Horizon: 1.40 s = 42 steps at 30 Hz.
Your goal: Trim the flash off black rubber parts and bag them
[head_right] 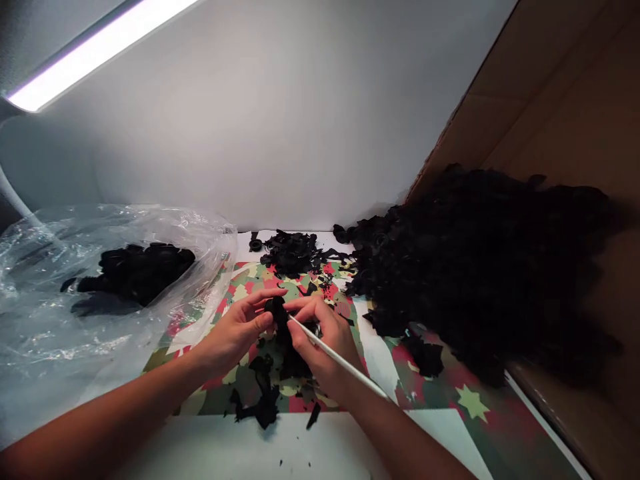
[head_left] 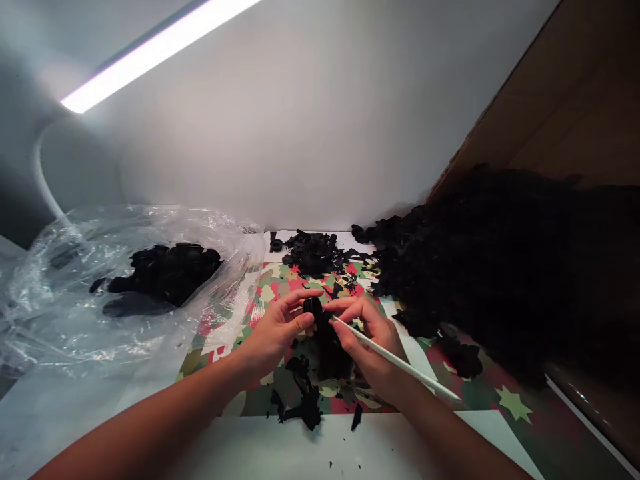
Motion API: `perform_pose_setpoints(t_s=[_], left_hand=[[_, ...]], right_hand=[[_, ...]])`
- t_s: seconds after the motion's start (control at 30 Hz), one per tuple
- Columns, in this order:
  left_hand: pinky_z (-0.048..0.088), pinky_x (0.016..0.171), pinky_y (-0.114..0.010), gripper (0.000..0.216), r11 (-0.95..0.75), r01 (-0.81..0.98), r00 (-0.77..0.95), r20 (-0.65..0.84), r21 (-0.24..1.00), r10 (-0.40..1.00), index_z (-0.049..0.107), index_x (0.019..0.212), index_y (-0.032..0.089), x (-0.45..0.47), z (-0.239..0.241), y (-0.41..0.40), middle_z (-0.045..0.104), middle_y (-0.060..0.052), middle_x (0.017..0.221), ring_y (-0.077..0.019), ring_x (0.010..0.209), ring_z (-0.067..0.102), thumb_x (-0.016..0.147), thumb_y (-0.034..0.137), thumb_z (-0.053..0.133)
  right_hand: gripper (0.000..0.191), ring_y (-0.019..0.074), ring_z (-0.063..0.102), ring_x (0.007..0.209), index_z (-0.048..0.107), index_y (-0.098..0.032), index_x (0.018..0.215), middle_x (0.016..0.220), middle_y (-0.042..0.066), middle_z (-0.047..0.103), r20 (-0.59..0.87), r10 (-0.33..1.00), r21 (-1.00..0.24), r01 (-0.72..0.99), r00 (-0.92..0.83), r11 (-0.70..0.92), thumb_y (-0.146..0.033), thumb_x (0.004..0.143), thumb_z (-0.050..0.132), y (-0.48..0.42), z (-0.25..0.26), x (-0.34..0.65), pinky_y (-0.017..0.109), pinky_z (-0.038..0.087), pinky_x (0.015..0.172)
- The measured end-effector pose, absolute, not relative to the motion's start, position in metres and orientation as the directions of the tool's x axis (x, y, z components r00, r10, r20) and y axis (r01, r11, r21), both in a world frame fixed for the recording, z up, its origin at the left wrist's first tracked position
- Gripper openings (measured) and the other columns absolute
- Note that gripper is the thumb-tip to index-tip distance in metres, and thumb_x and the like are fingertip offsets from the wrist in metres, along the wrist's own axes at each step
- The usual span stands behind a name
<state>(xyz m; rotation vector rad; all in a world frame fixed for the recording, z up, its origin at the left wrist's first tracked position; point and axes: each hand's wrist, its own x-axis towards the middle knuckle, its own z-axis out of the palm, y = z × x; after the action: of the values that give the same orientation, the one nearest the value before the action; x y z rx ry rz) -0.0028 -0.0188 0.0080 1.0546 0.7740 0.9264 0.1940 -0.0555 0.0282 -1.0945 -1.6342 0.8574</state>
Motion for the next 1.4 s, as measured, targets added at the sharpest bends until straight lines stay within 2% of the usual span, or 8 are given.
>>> perform_pose_setpoints(t_s=[0.33, 0.5, 0.67, 0.93, 1.1, 1.17, 1.27, 1.4], left_hand=[[0.039, 0.063, -0.022, 0.055, 0.189, -0.211, 0.402, -0.091, 0.959, 0.911, 0.069, 0.131, 0.023, -0.003, 0.01, -0.02, 0.061, 0.0, 0.078, -0.0111, 0.068, 0.05, 0.081, 0.043, 0.082], [0.037, 0.061, -0.024, 0.061, 0.117, -0.075, 0.396, -0.078, 0.99, 0.915, 0.063, 0.14, 0.019, -0.001, 0.016, -0.024, 0.053, 0.003, 0.065, -0.0123, 0.065, 0.047, 0.086, 0.046, 0.075], [0.046, 0.071, -0.027, 0.054, 0.058, -0.123, 0.381, -0.007, 0.991, 0.924, 0.066, 0.136, 0.021, 0.002, 0.024, -0.03, 0.06, 0.0, 0.076, -0.0146, 0.073, 0.056, 0.086, 0.039, 0.075], [0.051, 0.076, -0.025, 0.027, 0.024, -0.284, 0.236, 0.046, 0.958, 0.971, 0.06, 0.101, 0.023, -0.002, 0.004, -0.021, 0.061, -0.001, 0.1, -0.0157, 0.087, 0.061, 0.082, 0.026, 0.079], [0.047, 0.074, -0.022, 0.023, -0.035, -0.242, 0.281, 0.105, 0.97, 0.954, 0.055, 0.095, 0.022, -0.003, 0.005, -0.019, 0.058, 0.001, 0.096, -0.0132, 0.087, 0.057, 0.086, 0.024, 0.076], [0.048, 0.075, -0.023, 0.023, -0.035, -0.223, 0.297, 0.102, 0.974, 0.949, 0.053, 0.093, 0.022, -0.001, 0.007, -0.021, 0.059, 0.0, 0.094, -0.014, 0.087, 0.057, 0.087, 0.026, 0.075], [0.05, 0.076, -0.025, 0.026, -0.021, -0.221, 0.295, 0.087, 0.975, 0.951, 0.054, 0.092, 0.021, 0.003, 0.009, -0.025, 0.059, 0.0, 0.092, -0.0151, 0.086, 0.057, 0.085, 0.031, 0.077], [0.05, 0.073, -0.025, 0.024, -0.046, -0.195, 0.293, 0.103, 0.98, 0.951, 0.055, 0.089, 0.02, 0.008, 0.014, -0.03, 0.058, 0.0, 0.088, -0.0141, 0.08, 0.058, 0.088, 0.035, 0.074]], right_hand=[[0.012, 0.021, 0.066, 0.102, 0.056, -0.024, 0.084, 0.109, 0.002, 0.075, 0.456, 0.85, -0.753, 0.394, -0.265, 0.527, -0.018, 0.094, 0.06, -0.051, 0.028, 0.193, 0.037, 0.042, 0.092], [0.013, 0.0201, 0.066, 0.097, 0.056, -0.024, 0.091, 0.104, 0.001, 0.076, 0.615, 0.734, -0.51, 0.565, -0.287, 0.648, -0.013, 0.099, 0.053, -0.055, 0.025, 0.187, 0.039, 0.034, 0.095], [0.016, 0.0231, 0.064, 0.093, 0.054, -0.021, 0.09, 0.098, 0.005, 0.075, 0.667, 0.725, -0.331, 0.803, -0.173, 0.496, -0.013, 0.101, 0.046, -0.043, 0.022, 0.195, 0.042, 0.032, 0.093], [0.019, 0.0207, 0.062, 0.077, 0.048, -0.023, 0.072, 0.078, -0.001, 0.068, 0.235, 0.959, -0.639, 0.719, -0.155, 0.273, -0.018, 0.09, 0.051, -0.038, 0.027, 0.205, 0.04, 0.039, 0.086], [0.013, 0.0251, 0.062, 0.115, 0.058, -0.024, 0.091, 0.123, 0.005, 0.069, 0.285, 0.942, -0.877, 0.349, -0.176, 0.33, -0.021, 0.092, 0.045, -0.041, 0.031, 0.208, 0.041, 0.046, 0.096], [0.024, 0.0244, 0.06, 0.12, 0.06, -0.025, 0.108, 0.129, 0.007, 0.066, 0.333, 0.926, -0.871, 0.32, -0.178, 0.374, -0.02, 0.097, 0.039, -0.041, 0.029, 0.207, 0.041, 0.046, 0.1], [0.022, 0.0246, 0.062, 0.113, 0.059, -0.025, 0.115, 0.121, 0.008, 0.068, 0.293, 0.921, -0.777, 0.497, -0.259, 0.387, -0.023, 0.102, 0.041, -0.042, 0.024, 0.198, 0.04, 0.046, 0.096], [0.021, 0.0229, 0.059, 0.088, 0.056, -0.022, 0.083, 0.088, 0.004, 0.067, 0.262, 0.915, -0.603, 0.688, -0.307, 0.404, -0.022, 0.102, 0.047, -0.043, 0.021, 0.183, 0.037, 0.043, 0.082]])
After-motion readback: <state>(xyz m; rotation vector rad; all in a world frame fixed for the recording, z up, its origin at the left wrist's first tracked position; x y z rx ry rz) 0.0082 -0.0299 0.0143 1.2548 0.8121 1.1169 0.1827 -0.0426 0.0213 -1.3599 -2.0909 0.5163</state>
